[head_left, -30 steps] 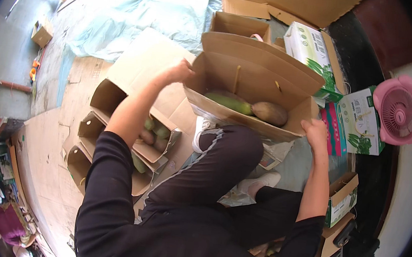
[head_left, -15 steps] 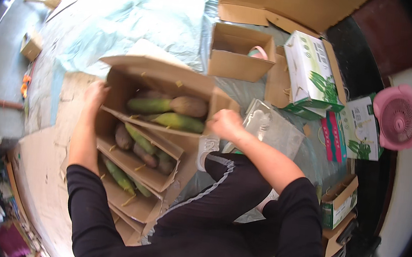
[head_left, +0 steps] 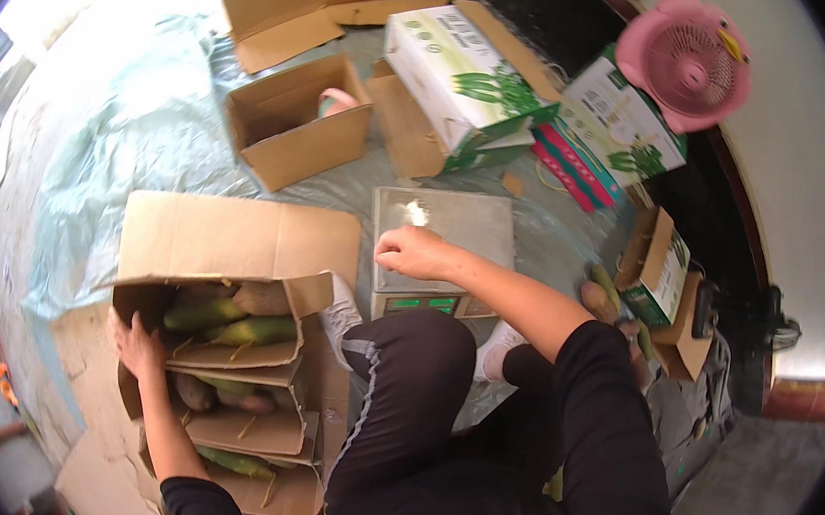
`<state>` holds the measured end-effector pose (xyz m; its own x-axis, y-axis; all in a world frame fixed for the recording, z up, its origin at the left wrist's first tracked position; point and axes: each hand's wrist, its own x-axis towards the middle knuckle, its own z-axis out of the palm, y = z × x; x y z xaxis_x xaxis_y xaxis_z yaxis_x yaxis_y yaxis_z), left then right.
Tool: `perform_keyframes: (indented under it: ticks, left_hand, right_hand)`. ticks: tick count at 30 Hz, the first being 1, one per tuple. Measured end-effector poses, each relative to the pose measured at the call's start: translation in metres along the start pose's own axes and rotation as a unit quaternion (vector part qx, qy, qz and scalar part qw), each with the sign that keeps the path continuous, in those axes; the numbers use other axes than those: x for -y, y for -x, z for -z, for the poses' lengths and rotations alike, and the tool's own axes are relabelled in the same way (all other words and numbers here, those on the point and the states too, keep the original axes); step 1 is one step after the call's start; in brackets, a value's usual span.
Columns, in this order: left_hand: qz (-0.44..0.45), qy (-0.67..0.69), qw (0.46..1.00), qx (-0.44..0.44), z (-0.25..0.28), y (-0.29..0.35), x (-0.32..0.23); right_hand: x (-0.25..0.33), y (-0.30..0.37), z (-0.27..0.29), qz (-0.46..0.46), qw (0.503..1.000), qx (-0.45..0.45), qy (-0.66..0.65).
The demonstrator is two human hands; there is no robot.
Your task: Weigh and pack green squash-like vegetables into cardboard boxes.
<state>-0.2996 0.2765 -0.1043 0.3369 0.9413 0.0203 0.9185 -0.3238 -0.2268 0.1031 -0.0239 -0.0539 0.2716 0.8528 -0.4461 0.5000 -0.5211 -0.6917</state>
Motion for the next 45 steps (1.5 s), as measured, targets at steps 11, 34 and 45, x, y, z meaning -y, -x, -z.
perform_keyframes:
  ticks: [11, 34, 45]
  left_hand:
    - [0.059, -0.029, 0.993, 0.100, -0.005, 0.021, -0.027]
    - [-0.405, 0.425, 0.809, -0.011, 0.229, 0.177, -0.284]
    - [-0.596, 0.140, 0.786, 0.083, 0.220, 0.223, -0.398]
  right_hand:
    - [-0.058, 0.154, 0.025, -0.068, 0.997, -0.041, 0.019]
    - [-0.110, 0.238, 0.019, -0.013, 0.989, -0.128, 0.073]
    - [-0.104, 0.311, 0.098, 0.035, 0.972, -0.234, -0.006]
